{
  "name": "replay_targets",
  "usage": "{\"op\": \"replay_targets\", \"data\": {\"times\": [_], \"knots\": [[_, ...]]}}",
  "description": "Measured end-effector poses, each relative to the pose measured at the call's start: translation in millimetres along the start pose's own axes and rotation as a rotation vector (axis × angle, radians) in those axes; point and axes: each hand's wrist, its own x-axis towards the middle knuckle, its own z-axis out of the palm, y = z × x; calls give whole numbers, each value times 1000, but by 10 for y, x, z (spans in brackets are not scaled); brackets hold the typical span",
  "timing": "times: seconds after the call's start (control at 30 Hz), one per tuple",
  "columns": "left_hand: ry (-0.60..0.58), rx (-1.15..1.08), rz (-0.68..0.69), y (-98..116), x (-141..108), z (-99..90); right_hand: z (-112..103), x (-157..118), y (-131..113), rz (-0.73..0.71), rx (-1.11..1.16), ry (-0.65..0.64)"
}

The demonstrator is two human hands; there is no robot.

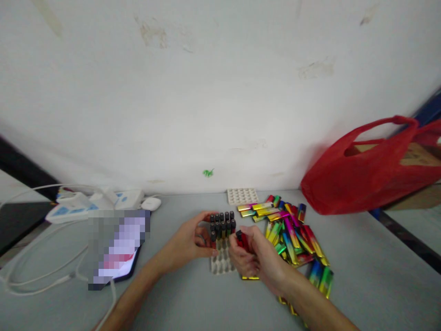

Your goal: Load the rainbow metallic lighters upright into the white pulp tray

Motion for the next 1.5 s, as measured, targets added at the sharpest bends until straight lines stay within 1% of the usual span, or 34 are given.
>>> {"op": "replay_targets", "data": {"times": [0.13, 0.3, 0.4, 0.6, 0.77, 0.83, 0.93, 1.03, 1.2, 1.27, 1.4, 1.5], "knots": [[12, 13, -18, 3, -6, 2, -8, 8, 30, 10, -11, -20], [13, 7, -24, 8, -7, 6, -1, 22, 59, -14, -16, 16], [18, 13, -31, 24, -9, 12, 26, 32, 36, -35, 19, 35], [4, 15, -24, 23, -17, 14, 72, 11, -49, -20, 22, 30], [7, 6, -15, -5, -15, 12, 89, -6, -28, -118, -46, 72], [8, 8, -17, 1, -16, 18, 93, -13, -14, -162, -83, 64], [24, 14, -25, 25, -22, 30, 100, -21, -9, -187, -101, 45], [30, -3, -31, 44, -27, 39, 101, -18, -22, -171, -68, 70], [21, 8, -10, 30, -18, 30, 87, -11, -43, -44, -45, 79], [16, 16, -4, 11, -13, 21, 88, -14, -49, -31, -27, 79], [-6, -2, 4, -28, -5, 9, 102, -24, -56, -33, 44, -17], [-10, 0, -2, -39, 2, 8, 106, -24, -39, -15, 96, -42]]}}
